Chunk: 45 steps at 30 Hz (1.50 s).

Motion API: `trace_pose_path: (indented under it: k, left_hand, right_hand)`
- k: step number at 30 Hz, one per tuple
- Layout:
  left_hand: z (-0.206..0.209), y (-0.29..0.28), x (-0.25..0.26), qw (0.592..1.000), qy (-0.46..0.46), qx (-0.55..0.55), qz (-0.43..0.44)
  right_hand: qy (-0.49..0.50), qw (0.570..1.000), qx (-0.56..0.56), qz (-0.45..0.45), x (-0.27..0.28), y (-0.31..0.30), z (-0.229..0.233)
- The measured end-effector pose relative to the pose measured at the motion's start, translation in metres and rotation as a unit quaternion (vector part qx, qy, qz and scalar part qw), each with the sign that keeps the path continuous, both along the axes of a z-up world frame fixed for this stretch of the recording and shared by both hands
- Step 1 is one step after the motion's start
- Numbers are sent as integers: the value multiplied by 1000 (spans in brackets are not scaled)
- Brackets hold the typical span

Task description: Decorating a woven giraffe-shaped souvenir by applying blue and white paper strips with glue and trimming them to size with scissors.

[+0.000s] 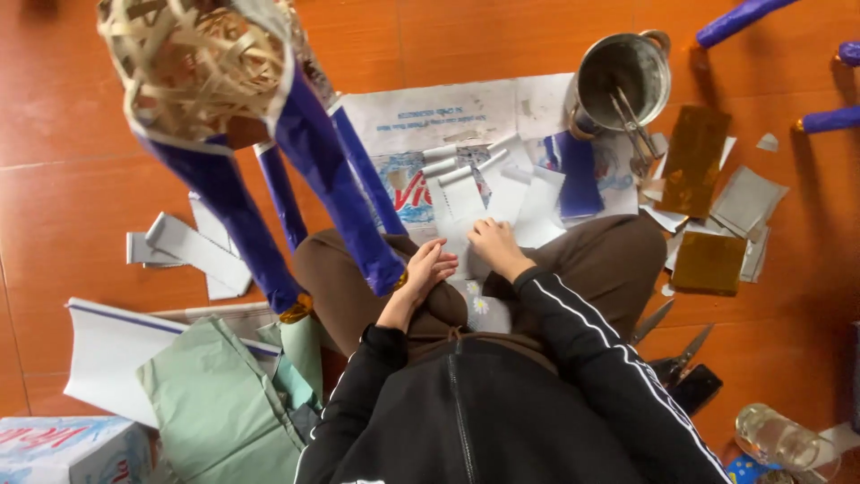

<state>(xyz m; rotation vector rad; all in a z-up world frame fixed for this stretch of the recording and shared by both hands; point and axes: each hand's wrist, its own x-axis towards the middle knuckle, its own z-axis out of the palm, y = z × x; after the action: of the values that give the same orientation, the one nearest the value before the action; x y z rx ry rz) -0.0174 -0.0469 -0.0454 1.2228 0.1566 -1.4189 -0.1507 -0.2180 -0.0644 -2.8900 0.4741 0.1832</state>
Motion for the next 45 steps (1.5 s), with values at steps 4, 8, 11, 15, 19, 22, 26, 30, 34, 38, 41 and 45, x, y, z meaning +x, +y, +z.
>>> trace_pose_path:
  k: [4,8,11,15,19,22,26,30,34,38,41,45]
  left_hand:
    - [-14,-13,-4,998,-55,21,20]
    - [-13,-26,-9,945,-300,9,-132]
    - [1,-37,-21,733,-577,1,-361]
    - [20,-48,-29,529,-670,71,-516]
    - [3,-48,-27,524,-721,78,-447]
    - [-18,-45,-25,510,-809,57,-288]
    - [-22,-45,-22,603,-736,99,-292]
    - [-13,-44,-17,709,-657,88,-240]
    - [14,-50,-8,776,-591,108,-191]
    - [39,-49,1,957,-243,152,-53]
    - [22,-45,6,989,-96,109,-29]
    - [-42,-32,4,991,-102,87,4]
  right_hand:
    - [-44,999,2,-4,6,-7,48]
    - [-2,999,39,-16,-2,-14,39]
    - [21,998,49,-18,-12,-28,46]
    - [62,994,85,-10,-30,-53,55]
    - [22,998,-17,-54,-37,-71,24]
    - [-107,948,264,-142,-18,-44,67]
    - [-29,999,4,28,-7,-8,46]
    - [-38,999,5,13,7,-5,42]
    - [-56,998,-4,-13,8,-9,55]
    - [-122,992,19,-34,13,1,65]
    - [-81,996,42,-24,10,14,76]
    - [5,997,80,-18,6,21,98]
